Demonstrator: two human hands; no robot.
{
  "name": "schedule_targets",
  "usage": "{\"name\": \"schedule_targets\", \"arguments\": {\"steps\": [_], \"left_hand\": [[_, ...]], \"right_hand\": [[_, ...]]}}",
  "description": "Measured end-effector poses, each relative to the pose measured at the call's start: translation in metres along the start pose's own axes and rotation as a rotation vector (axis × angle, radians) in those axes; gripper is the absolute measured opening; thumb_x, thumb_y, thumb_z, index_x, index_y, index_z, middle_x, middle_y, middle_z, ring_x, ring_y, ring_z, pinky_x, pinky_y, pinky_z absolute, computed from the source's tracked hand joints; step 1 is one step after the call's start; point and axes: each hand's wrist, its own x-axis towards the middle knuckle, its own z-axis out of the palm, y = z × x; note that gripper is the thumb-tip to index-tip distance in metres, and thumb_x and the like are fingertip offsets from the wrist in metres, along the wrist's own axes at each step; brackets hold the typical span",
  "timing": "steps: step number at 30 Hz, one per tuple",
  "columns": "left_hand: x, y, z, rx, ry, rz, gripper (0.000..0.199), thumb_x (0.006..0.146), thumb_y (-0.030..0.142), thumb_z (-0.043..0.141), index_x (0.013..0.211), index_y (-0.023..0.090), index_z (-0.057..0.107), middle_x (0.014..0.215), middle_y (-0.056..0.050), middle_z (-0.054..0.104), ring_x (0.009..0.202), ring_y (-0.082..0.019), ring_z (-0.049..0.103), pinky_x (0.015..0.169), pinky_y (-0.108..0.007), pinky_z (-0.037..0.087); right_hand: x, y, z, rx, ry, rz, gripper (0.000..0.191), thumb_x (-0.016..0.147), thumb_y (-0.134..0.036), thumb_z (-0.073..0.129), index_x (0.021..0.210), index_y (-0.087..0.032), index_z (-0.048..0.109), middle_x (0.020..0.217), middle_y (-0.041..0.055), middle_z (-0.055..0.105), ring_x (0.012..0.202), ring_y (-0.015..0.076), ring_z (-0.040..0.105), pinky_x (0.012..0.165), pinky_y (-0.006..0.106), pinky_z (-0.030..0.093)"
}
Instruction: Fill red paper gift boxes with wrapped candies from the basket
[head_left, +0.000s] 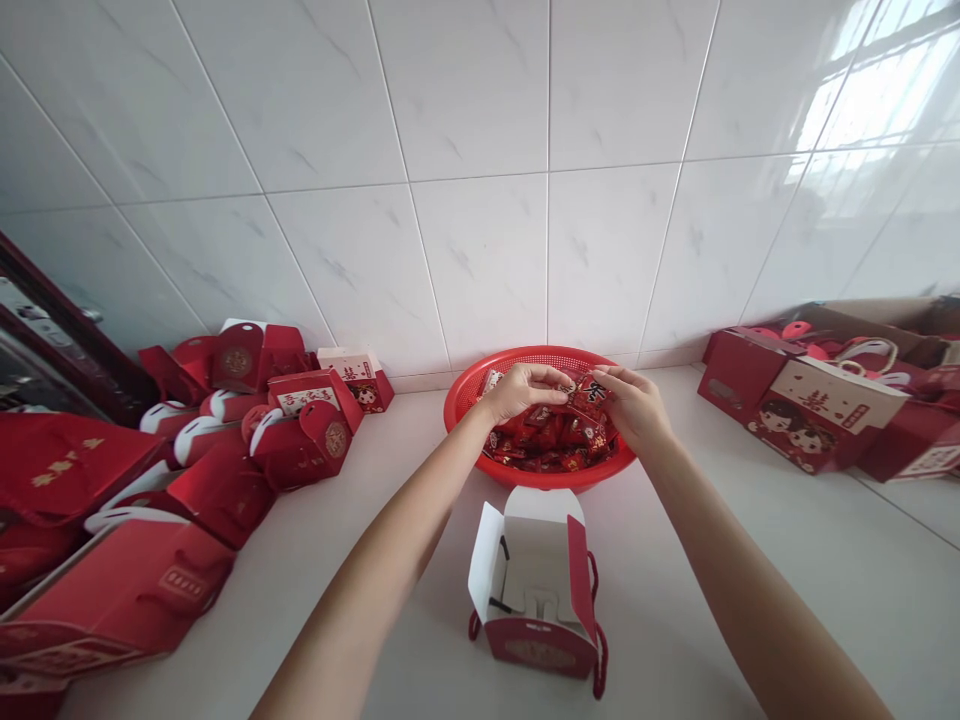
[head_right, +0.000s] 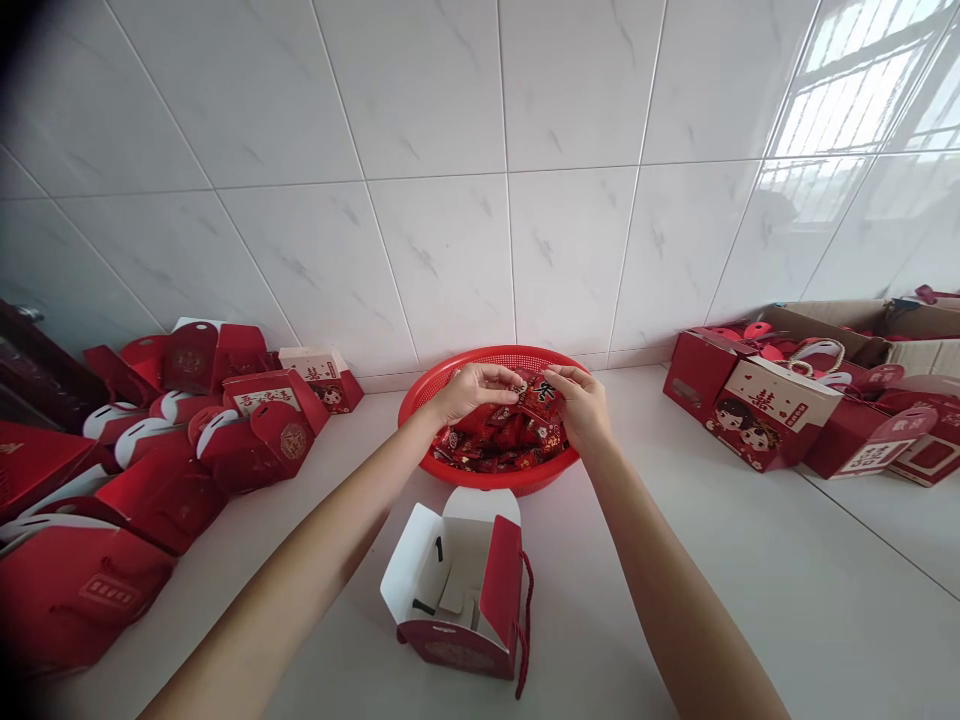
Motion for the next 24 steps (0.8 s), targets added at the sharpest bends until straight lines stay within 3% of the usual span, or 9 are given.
{"name": "schedule_targets", "arguments": {"steps": [8,16,20,24], "left_hand": [[0.008,-0.015,0.000,-0.023,0.004,0.059,0.032,0.063,0.019,0.085,0.090,0.014,0.068,0.093,-0.003,0.067,0.092,-0.016,0.064,0.089,-0.036,0.053],[0.007,-0.015,0.000,0.016,0.129,0.037,0.067,0.069,0.015,0.084,0.130,0.019,0.059,0.097,-0.004,0.068,0.096,-0.019,0.066,0.092,-0.038,0.053],[0.008,-0.017,0.001,0.034,0.093,0.026,0.063,0.069,0.020,0.086,0.127,0.017,0.061,0.090,-0.002,0.068,0.091,-0.020,0.067,0.091,-0.039,0.053],[0.007,-0.014,0.003,0.042,0.055,0.026,0.057,0.069,0.023,0.086,0.121,0.017,0.064,0.088,-0.002,0.069,0.086,-0.019,0.068,0.089,-0.038,0.053]], "right_hand": [[0.000,0.000,0.001,-0.014,-0.067,0.063,0.034,0.052,-0.034,0.096,0.068,-0.017,0.071,0.066,0.0024,0.071,0.061,0.0161,0.065,0.058,0.029,0.055],[-0.001,0.000,0.002,0.001,-0.031,0.080,0.032,0.061,-0.038,0.093,0.071,-0.018,0.070,0.070,0.0033,0.074,0.061,0.0183,0.068,0.057,0.030,0.060],[-0.004,-0.004,0.006,-0.090,-0.015,0.149,0.028,0.069,-0.037,0.090,0.072,-0.017,0.070,0.067,0.0043,0.072,0.057,0.0165,0.067,0.052,0.027,0.059],[-0.006,-0.006,0.008,-0.116,0.000,0.143,0.028,0.065,-0.033,0.092,0.075,-0.016,0.071,0.072,0.0052,0.074,0.060,0.0159,0.068,0.050,0.025,0.058]]}}
